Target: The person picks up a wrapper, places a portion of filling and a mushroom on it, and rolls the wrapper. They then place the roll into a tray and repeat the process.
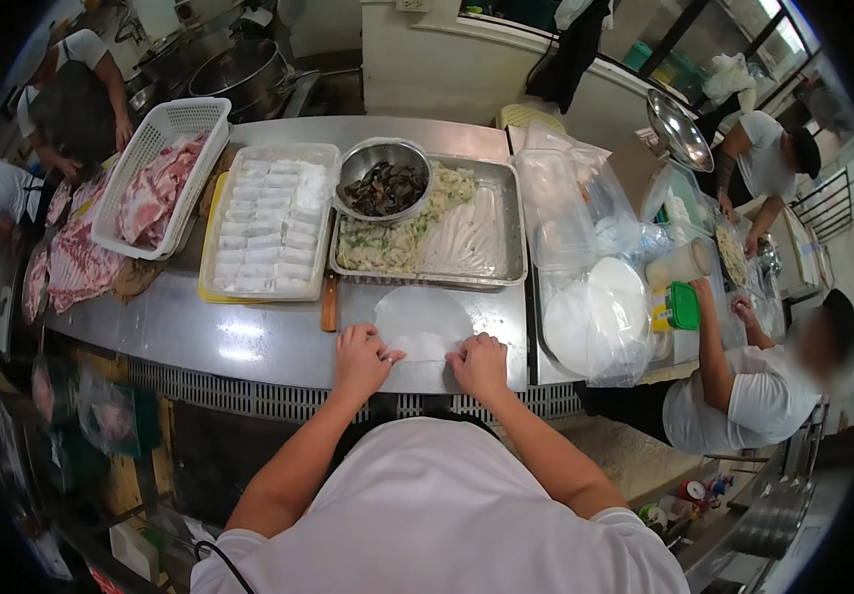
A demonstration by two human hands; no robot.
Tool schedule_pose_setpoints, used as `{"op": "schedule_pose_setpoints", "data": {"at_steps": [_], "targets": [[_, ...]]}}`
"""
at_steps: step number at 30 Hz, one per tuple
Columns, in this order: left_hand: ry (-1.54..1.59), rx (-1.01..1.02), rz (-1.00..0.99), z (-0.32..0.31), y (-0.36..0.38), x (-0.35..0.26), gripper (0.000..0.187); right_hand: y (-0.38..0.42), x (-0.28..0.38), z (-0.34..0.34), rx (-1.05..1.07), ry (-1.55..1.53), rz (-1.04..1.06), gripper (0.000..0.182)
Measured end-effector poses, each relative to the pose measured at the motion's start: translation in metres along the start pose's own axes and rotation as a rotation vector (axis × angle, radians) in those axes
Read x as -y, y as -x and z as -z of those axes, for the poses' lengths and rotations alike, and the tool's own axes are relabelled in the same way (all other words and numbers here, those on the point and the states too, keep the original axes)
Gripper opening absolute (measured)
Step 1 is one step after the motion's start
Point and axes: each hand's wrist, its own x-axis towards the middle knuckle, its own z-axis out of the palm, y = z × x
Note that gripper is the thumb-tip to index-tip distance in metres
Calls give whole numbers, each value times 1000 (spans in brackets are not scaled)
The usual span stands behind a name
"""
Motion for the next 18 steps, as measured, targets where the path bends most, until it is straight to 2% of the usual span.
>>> {"op": "schedule_pose_setpoints", "data": {"at_steps": [1, 4, 5, 7, 11, 14, 18], "targets": [[-10, 22, 27, 2, -5, -2, 35, 0, 3, 1, 19, 1, -35, 28], [-15, 44, 74, 3, -12, -6, 33, 5, 6, -9, -223, 64, 147, 40], [-14, 45, 86, 3, -12, -5, 32, 9, 6, -12, -198, 130, 257, 44], [46, -22, -37, -5, -10, 3, 25, 21, 16, -11, -141, 263, 472, 54], [50, -17, -173, -16, -6, 17, 17, 44, 20, -18, -33, 255, 322, 57], [87, -8, -159, -12, -5, 22, 17, 55, -13, -16, -34, 274, 191, 60], [104, -5, -159, -10, -5, 20, 19, 65, -37, -5, -76, 301, 160, 59]]}}
